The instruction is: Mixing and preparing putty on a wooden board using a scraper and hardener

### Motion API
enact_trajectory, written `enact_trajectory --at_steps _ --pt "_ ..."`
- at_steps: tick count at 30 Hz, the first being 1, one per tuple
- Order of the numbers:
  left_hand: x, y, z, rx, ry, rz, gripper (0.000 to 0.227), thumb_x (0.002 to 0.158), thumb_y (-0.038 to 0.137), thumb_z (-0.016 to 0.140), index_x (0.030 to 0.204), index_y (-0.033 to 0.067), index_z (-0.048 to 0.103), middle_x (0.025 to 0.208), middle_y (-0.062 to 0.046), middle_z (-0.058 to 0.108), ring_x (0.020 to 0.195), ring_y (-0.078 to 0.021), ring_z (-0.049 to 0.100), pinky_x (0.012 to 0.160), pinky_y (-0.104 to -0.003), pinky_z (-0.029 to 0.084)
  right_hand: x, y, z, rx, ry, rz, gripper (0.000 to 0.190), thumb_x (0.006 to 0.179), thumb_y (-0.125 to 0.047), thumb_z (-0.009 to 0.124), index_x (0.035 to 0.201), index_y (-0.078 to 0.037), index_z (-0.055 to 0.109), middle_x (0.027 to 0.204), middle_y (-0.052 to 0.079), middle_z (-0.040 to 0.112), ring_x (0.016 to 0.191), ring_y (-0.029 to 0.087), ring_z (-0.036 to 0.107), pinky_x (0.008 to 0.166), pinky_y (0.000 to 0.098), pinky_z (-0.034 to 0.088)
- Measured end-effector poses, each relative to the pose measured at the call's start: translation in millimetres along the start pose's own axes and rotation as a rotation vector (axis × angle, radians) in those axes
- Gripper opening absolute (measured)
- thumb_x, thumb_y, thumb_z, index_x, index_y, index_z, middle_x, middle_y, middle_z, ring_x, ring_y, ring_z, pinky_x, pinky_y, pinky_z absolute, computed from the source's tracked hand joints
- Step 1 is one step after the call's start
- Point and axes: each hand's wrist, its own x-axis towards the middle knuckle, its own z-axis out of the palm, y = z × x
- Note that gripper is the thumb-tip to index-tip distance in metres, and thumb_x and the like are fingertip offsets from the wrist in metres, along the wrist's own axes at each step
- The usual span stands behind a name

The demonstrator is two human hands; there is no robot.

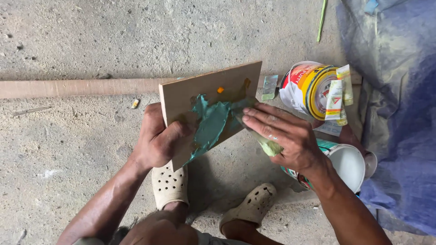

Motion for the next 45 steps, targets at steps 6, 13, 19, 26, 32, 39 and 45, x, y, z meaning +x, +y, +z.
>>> enact_trajectory --at_steps 6,13,19,26,32,39,45 --pt "-1 -6 -5 0.005 0.002 0.019 0.016 0.08 0.009 0.069 0.065 0.005 0.068 0.052 -0.008 0.058 0.044 -0.0168 0.059 0.047 -0.029 0.052 -21 7 9 0.06 -0.057 0.025 0.035 0.103 -0.023 0.054 0.122 -0.002 0.074 0.127 0.017 0.073 0.116 0.042 0.069 0.099 0.0516 0.056" --pt "4 1 -1 0.028 0.046 0.039 0.014 0.08 0.006 0.068 0.066 0.0038 0.066 0.052 -0.009 0.056 0.046 -0.0162 0.055 0.048 -0.03 0.051 -34 10 25 0.101 0.096 0.084 0.027 0.096 0.0 0.056 0.111 0.003 0.077 0.112 0.02 0.077 0.102 0.04 0.075 0.089 0.0501 0.062" --pt "2 -2 8 -0.053 0.081 -0.002 0.013 0.079 0.006 0.068 0.067 0.0045 0.066 0.054 -0.009 0.057 0.048 -0.015 0.055 0.048 -0.031 0.051 -14 -11 15 0.131 0.146 0.047 0.029 0.091 0.004 0.057 0.113 0.005 0.075 0.108 0.025 0.077 0.096 0.041 0.077 0.09 0.0531 0.062" --pt "-2 -2 16 0.006 0.091 0.066 0.016 0.079 0.005 0.066 0.064 0.0055 0.065 0.054 -0.008 0.054 0.049 -0.0168 0.051 0.05 -0.032 0.048 -20 -12 19 0.131 0.06 0.138 0.031 0.09 0.007 0.056 0.113 0.002 0.077 0.113 0.019 0.077 0.103 0.039 0.076 0.088 0.0482 0.062" --pt "0 -3 21 0.038 0.1 0.076 0.018 0.085 0.009 0.067 0.068 0.0046 0.066 0.056 -0.009 0.055 0.052 -0.017 0.051 0.052 -0.032 0.048 -17 -17 22 0.216 0.067 0.236 0.032 0.089 0.005 0.057 0.114 0.0 0.077 0.112 0.02 0.078 0.105 0.038 0.076 0.087 0.0468 0.062" --pt "4 -1 23 0.068 0.125 0.044 0.029 0.096 0.014 0.063 0.069 0.0036 0.065 0.056 -0.011 0.056 0.053 -0.0187 0.053 0.054 -0.032 0.05 4 -28 24 0.329 0.094 0.247 0.034 0.088 0.005 0.055 0.114 0.001 0.077 0.112 0.023 0.077 0.104 0.039 0.076 0.085 0.048 0.063" --pt "1 -24 20 0.059 0.132 -0.048 0.045 0.109 0.026 0.05 0.07 0.0056 0.061 0.055 -0.009 0.052 0.055 -0.0169 0.048 0.059 -0.032 0.049 12 -35 32 0.314 0.054 0.147 0.029 0.096 -0.009 0.06 0.121 -0.001 0.074 0.117 0.026 0.075 0.106 0.042 0.075 0.092 0.0507 0.063"
